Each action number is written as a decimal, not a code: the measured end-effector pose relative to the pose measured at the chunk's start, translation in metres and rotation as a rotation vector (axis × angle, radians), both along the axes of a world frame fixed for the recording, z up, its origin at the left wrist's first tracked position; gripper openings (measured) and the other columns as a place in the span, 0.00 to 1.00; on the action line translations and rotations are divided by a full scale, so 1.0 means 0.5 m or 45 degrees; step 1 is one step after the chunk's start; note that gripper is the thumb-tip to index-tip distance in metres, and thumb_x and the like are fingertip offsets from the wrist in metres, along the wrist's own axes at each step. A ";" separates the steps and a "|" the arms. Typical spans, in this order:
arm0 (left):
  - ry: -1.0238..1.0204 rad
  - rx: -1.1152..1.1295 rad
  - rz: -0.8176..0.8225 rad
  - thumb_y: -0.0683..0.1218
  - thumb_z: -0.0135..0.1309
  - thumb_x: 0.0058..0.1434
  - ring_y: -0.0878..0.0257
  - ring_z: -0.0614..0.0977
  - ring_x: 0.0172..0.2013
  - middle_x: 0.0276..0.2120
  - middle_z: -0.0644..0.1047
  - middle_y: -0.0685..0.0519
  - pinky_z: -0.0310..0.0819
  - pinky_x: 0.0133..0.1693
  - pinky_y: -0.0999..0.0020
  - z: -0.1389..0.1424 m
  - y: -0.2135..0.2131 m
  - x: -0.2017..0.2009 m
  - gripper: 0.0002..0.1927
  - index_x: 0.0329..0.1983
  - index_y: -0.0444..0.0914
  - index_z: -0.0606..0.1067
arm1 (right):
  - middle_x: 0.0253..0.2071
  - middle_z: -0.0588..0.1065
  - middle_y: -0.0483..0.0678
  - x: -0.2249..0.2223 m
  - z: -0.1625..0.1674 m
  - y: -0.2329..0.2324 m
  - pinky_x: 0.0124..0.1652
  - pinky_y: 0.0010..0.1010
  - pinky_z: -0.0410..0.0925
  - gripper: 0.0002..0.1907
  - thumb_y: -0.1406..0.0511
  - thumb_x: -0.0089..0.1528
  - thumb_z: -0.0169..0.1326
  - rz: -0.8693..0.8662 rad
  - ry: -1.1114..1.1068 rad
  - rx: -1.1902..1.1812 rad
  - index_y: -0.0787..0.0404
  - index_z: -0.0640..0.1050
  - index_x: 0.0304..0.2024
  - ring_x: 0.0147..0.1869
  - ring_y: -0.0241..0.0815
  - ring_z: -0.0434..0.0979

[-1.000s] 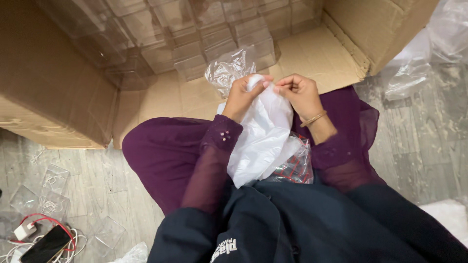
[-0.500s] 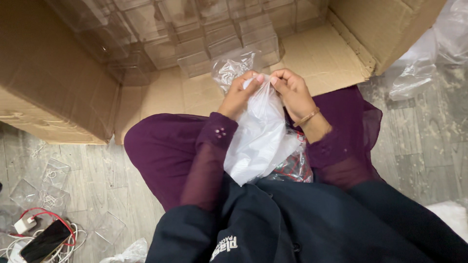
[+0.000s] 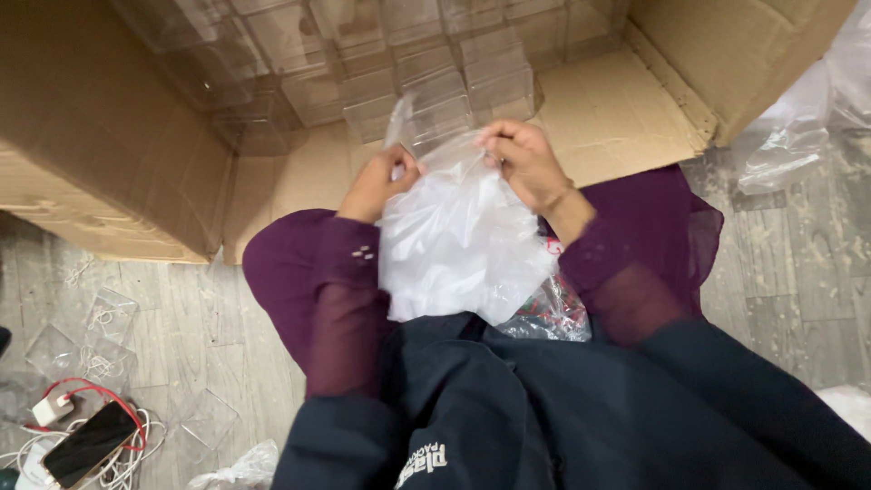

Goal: The person sits on the floor and removes clear plastic boxes from plastic poly bags one at a time, then stacks the boxes inside a large cardboard carton. The person repeats this bag-opening and stacking cycle throughout the episode.

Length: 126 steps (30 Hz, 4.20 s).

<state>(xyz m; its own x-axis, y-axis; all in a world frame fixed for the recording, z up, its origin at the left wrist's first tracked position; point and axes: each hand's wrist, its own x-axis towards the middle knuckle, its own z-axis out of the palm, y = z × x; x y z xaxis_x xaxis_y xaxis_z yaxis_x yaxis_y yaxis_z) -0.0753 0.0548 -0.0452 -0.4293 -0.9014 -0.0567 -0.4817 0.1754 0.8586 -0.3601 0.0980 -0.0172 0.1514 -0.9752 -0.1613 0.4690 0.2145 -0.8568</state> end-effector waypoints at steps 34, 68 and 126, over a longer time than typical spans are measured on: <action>0.008 -0.665 0.157 0.38 0.48 0.48 0.35 0.79 0.42 0.39 0.79 0.33 0.73 0.41 0.51 -0.084 0.056 -0.244 0.25 0.53 0.32 0.74 | 0.40 0.78 0.51 -0.211 -0.115 0.024 0.43 0.37 0.70 0.11 0.64 0.66 0.54 -0.193 1.412 -0.215 0.66 0.80 0.46 0.43 0.45 0.77; 0.759 0.405 0.054 0.45 0.59 0.66 0.72 0.78 0.36 0.35 0.81 0.57 0.72 0.40 0.75 0.037 0.053 -0.305 0.09 0.42 0.34 0.82 | 0.50 0.76 0.51 -0.723 0.009 0.083 0.43 0.29 0.67 0.06 0.62 0.75 0.52 -1.328 0.412 -0.283 0.57 0.72 0.48 0.47 0.41 0.72; 0.296 -0.148 0.737 0.42 0.48 0.68 0.55 0.81 0.30 0.41 0.81 0.48 0.75 0.34 0.62 -0.083 -0.128 -0.155 0.19 0.62 0.40 0.67 | 0.52 0.77 0.60 0.037 -0.031 -0.149 0.48 0.44 0.72 0.26 0.77 0.61 0.46 -0.274 1.793 -0.764 0.59 0.80 0.60 0.49 0.60 0.78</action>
